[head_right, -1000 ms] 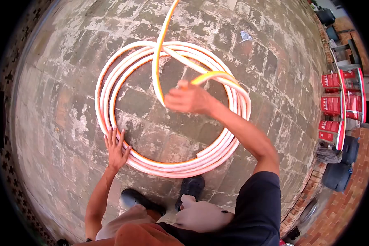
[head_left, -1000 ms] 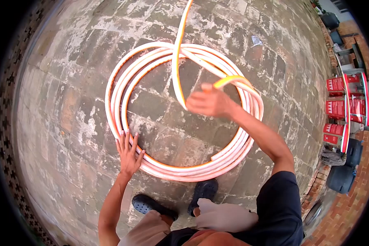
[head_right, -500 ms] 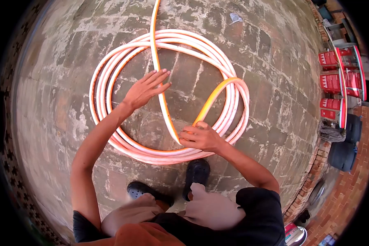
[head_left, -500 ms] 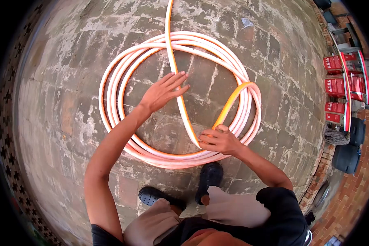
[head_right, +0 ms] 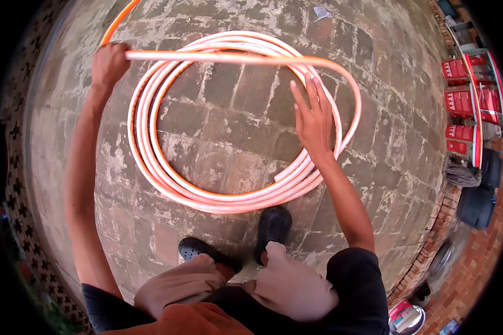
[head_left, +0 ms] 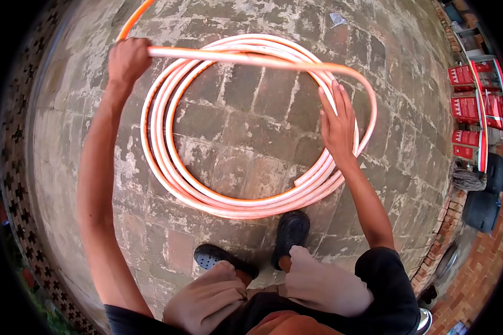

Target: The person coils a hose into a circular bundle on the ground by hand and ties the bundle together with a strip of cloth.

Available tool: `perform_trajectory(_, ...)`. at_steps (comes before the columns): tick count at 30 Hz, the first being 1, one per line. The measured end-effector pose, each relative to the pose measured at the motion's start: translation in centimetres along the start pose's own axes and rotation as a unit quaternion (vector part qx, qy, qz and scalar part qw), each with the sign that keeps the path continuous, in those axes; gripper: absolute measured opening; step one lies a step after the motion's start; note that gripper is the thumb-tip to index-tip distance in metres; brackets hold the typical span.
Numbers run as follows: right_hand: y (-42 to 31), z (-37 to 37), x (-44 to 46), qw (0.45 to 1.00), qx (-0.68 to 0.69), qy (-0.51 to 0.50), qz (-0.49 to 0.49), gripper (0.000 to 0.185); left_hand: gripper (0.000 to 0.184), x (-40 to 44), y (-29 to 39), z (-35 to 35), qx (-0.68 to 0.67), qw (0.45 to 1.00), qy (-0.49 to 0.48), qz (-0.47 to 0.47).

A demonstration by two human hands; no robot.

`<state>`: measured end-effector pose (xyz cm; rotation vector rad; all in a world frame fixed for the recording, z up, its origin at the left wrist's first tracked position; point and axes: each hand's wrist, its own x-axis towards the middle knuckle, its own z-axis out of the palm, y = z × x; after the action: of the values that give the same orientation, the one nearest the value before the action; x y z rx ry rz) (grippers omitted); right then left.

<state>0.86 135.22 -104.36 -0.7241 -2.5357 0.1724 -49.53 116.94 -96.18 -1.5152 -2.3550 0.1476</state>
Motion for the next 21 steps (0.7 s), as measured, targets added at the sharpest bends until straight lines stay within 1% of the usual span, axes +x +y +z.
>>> perform_trajectory(1, -0.4, 0.4, 0.7, 0.999, 0.026, 0.013, 0.035, 0.065, 0.015, -2.3, -2.2, -1.6, 0.018, 0.997, -0.032, -0.069)
perform_trajectory(2, -0.5, 1.0, 0.7, 0.999, 0.026, 0.013, 0.037, 0.065, 0.016, -5.2, -5.7, -0.3, 0.031, 0.991, -0.008, -0.131)
perform_trajectory(3, -0.4, 1.9, 0.3, 0.999, 0.021, -0.014, 0.041, 0.067, 0.018, -8.2, -7.5, -0.9, 0.072, 0.976, -0.038, -0.201)
perform_trajectory(4, -0.5, 2.7, -0.1, 0.998, 0.017, -0.042, 0.043, 0.069, 0.019, -12.0, -9.1, -0.1, 0.09, 0.965, -0.062, -0.237)
perform_trajectory(5, -0.8, 3.4, -0.8, 0.998, 0.019, -0.043, 0.042, 0.069, 0.014, -16.5, -8.4, 0.3, 0.12, 0.957, -0.09, -0.247)
perform_trajectory(6, -1.2, 4.1, -1.8, 0.994, 0.041, -0.065, 0.074, 0.07, 0.016, -21.1, -5.7, 1.3, 0.134, 0.96, -0.111, -0.219)
perform_trajectory(7, -1.6, 4.7, -2.8, 0.989, 0.061, -0.087, 0.106, 0.071, 0.031, -24.7, -1.1, 0.6, 0.134, 0.965, -0.143, -0.175)
perform_trajectory(8, -1.9, 5.3, -3.7, 0.987, 0.052, -0.099, 0.111, 0.069, 0.05, -27.9, 2.5, 1.1, 0.067, 0.96, -0.212, -0.168)
perform_trajectory(9, -2.3, 6.1, -4.2, 0.988, 0.053, -0.104, 0.104, 0.069, 0.071, -29.2, 7.0, -0.3, 0.008, 0.959, -0.215, -0.185)
perform_trajectory(10, -2.8, 6.8, -4.9, 0.984, 0.069, -0.109, 0.119, 0.068, 0.094, -29.9, 9.8, -0.8, -0.095, 0.936, -0.277, -0.196)
perform_trajectory(11, -3.6, 7.2, -5.4, 0.98, 0.087, -0.116, 0.132, 0.066, 0.102, -29.8, 12.9, -2.4, -0.162, 0.924, -0.277, -0.206)
perform_trajectory(12, -4.7, 7.6, -5.3, 0.979, 0.115, -0.109, 0.126, 0.06, 0.102, -30.2, 15.2, -3.1, -0.227, 0.913, -0.268, -0.209)
perform_trajectory(13, -5.9, 8.0, -4.7, 0.979, 0.121, -0.116, 0.119, 0.06, 0.099, -31.3, 16.9, -3.1, -0.254, 0.933, -0.198, -0.159)
perform_trajectory(15, -8.5, 8.4, -2.8, 0.972, 0.195, -0.114, 0.064, 0.053, 0.086, -30.9, 18.2, -3.6, -0.368, 0.911, -0.137, -0.125)
perform_trajectory(16, -10.5, 8.7, -1.7, 0.959, 0.241, -0.12, 0.089, 0.042, 0.078, -30.0, 17.4, -4.0, -0.42, 0.875, -0.187, -0.153)
perform_trajectory(17, -12.2, 9.6, -1.3, 0.916, 0.315, -0.179, 0.171, 0.038, 0.07, -28.5, 16.4, -4.0, -0.469, 0.833, -0.234, -0.178)
perform_trajectory(18, -13.9, 10.5, -1.0, 0.857, 0.384, -0.235, 0.25, 0.035, 0.055, -27.8, 14.9, -2.4, -0.435, 0.853, -0.222, -0.184)
perform_trajectory(19, -15.0, 12.5, -1.4, 0.756, 0.5, -0.275, 0.322, 0.035, 0.05, -26.7, 13.4, -1.5, -0.402, 0.875, -0.168, -0.21)
perform_trajectory(20, -15.8, 14.1, -1.8, 0.631, 0.601, -0.306, 0.383, 0.036, 0.051, -26.0, 11.2, 1.3, -0.335, 0.921, -0.066, -0.186)
perform_trajectory(21, -16.7, 14.2, -1.4, 0.632, 0.6, -0.308, 0.381, 0.036, 0.055, -25.5, 8.7, 4.3, -0.225, 0.957, -0.01, -0.185)
